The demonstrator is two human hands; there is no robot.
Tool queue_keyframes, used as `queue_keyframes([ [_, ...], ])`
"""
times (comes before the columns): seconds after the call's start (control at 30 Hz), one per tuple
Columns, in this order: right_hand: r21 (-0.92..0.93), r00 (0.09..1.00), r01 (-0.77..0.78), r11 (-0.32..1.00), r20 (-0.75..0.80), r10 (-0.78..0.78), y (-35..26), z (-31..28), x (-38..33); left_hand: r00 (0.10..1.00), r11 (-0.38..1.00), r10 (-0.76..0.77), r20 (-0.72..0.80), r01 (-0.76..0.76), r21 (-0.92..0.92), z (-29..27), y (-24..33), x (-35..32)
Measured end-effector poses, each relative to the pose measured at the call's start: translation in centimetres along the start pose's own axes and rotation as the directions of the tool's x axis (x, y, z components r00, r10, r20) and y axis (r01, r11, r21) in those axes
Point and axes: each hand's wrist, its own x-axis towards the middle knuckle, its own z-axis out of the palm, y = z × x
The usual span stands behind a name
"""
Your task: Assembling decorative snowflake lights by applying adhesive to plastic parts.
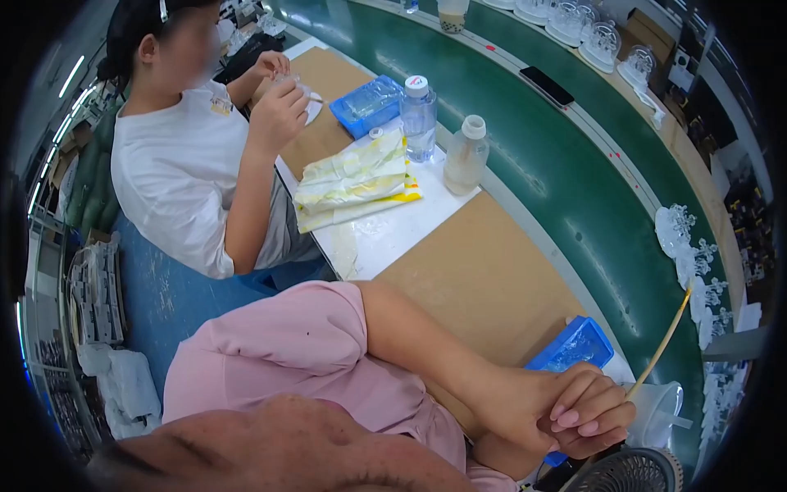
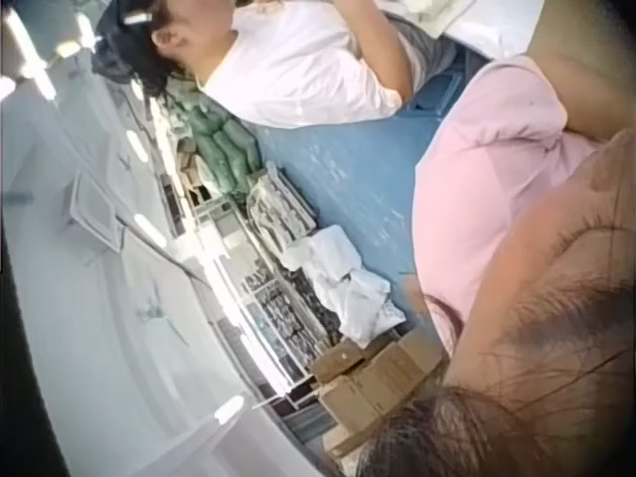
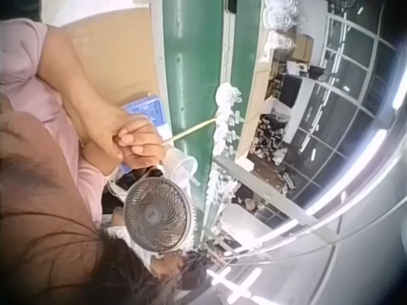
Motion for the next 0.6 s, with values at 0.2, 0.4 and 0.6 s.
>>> queue_keyframes([
  [0.2, 0.026, 0.997, -0.034, 0.999, 0.071, 0.033, 0.9, -0.2, 0.4, 0.989, 0.991, -0.136, 0.056, 0.135, 0.02, -0.9, 1.6, -0.1],
  [0.4, 0.266, 0.998, 0.002, 0.964, 0.057, -0.018, 0.7, 1.4, 1.1, 0.989, 0.991, -0.118, 0.083, 0.123, -0.048, -1.1, 2.8, 0.0],
  [0.6, 0.329, 0.998, 0.015, 0.944, 0.059, -0.036, 2.1, 0.4, 1.8, 0.902, 0.89, 0.426, 0.074, -0.433, 0.142, -1.1, -3.0, 1.0],
])
